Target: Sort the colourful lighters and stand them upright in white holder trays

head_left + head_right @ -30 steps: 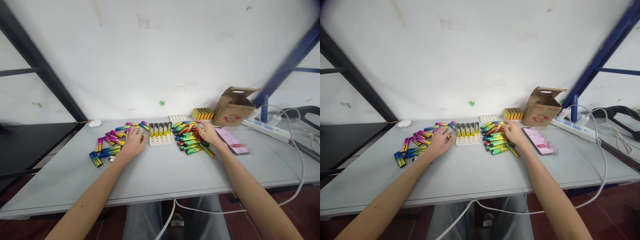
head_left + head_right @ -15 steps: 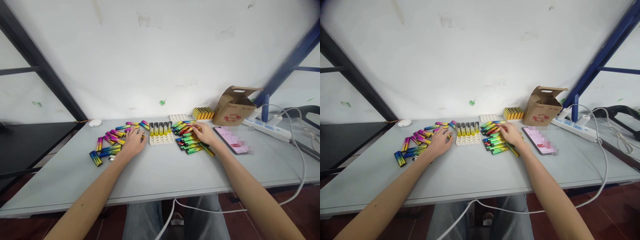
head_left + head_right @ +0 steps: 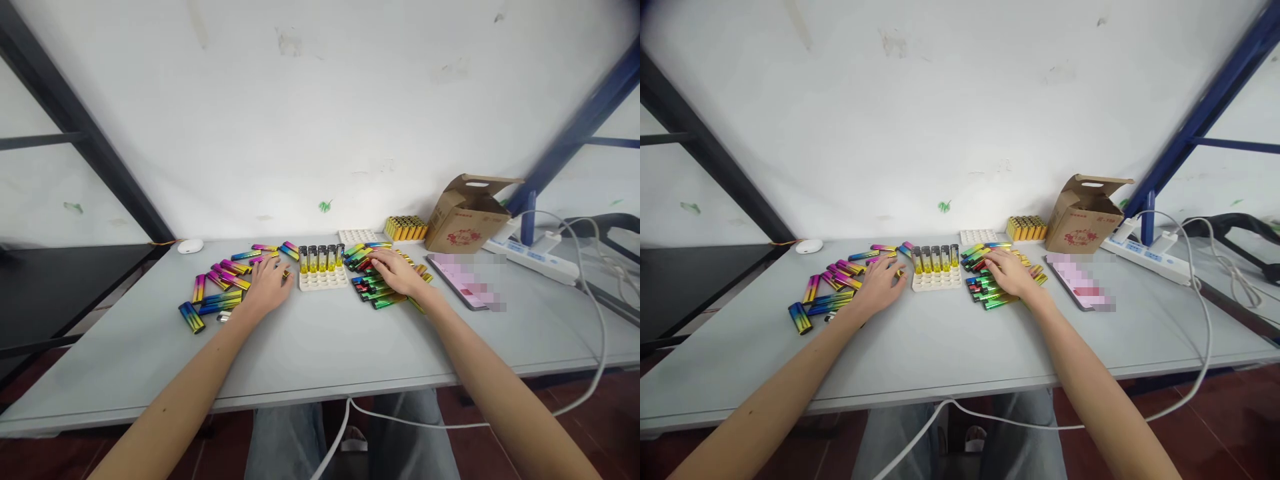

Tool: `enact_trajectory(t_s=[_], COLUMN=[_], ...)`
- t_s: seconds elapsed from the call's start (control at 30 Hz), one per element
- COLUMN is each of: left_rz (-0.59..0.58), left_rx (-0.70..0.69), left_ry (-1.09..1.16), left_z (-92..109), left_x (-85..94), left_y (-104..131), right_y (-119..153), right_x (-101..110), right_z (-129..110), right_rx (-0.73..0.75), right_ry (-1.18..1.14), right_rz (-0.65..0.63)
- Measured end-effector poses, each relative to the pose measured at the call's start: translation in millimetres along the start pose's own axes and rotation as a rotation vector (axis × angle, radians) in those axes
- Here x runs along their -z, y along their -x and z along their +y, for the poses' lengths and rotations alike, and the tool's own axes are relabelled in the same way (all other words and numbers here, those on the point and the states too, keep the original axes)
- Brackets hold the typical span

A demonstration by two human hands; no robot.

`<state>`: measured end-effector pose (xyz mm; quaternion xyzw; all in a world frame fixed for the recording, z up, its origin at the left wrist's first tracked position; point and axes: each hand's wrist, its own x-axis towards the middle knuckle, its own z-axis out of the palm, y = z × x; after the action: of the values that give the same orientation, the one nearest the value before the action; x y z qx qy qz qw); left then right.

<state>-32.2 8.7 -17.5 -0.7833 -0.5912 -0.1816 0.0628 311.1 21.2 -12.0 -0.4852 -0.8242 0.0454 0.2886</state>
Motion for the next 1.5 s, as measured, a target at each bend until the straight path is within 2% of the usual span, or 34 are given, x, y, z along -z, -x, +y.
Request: enact_trajectory(t_s=[0.2, 0.33, 0.57, 0.77, 0.87, 0.97, 1.03, 1.1, 1.17, 1.27, 1.33, 1.5], left_rz=[0.006, 0.031, -0.046, -0.033, -0.037, -0.154, -0.207, -0.242, -0.368, -0.439, -0.432, -0.265], left_rx=[-0.006, -0.05, -0.045, -0.026, -0.007, -0.077, -0.094, -0.171, -0.265, -0.261, -0.245, -0.271], left_ry=[-0.013, -0.019, -0.017, 0.027, 0.105, 0.273, 0.327, 0.306, 0.232, 0.156, 0.133, 0.235], left_z=[-2.1, -0.4, 11.5, 15.7, 6.0, -17.6, -37.7, -56.6, -70.5, -78.1, -74.9, -49.9], left_x=[-2.7, -4.1, -2.4, -0.6, 11.0, 36.5, 58.1, 77.6, 89.7, 90.0, 83.0, 75.1], left_y=[-0.2, 0.5, 5.5, 4.9, 0.9, 4.1, 14.3, 29.8, 47.0, 66.4, 71.9, 62.0], right_y=[1.6, 0.4, -0.2, -0.2, 0.5, 0.7, 0.0, -0.9, -1.6, -1.6, -1.2, -0.7], right_x=[1.8, 1.7, -1.2, -2.1, -3.1, -4.2, -4.5, -4.5, -4.6, -5.0, -5.3, -6.2], right_z=[0.6, -2.4, -1.7, -1.5, -0.2, 0.7, 0.5, -0.4, -1.4, -2.5, -2.7, -2.7], right_rx=[-0.02, 0.034, 0.043, 0.052, 0.035, 0.026, 0.021, 0.016, 0.009, -0.004, -0.013, -0.018], right_ry=[0.057, 0.047, 0.03, 0.005, 0.009, 0.011, 0.011, 0.016, 0.024, 0.03, 0.03, 0.019], right_rz=[-0.038, -0.038, -0.008, -0.01, -0.014, -0.006, -0.003, -0.007, -0.01, -0.005, -0.002, -0.004])
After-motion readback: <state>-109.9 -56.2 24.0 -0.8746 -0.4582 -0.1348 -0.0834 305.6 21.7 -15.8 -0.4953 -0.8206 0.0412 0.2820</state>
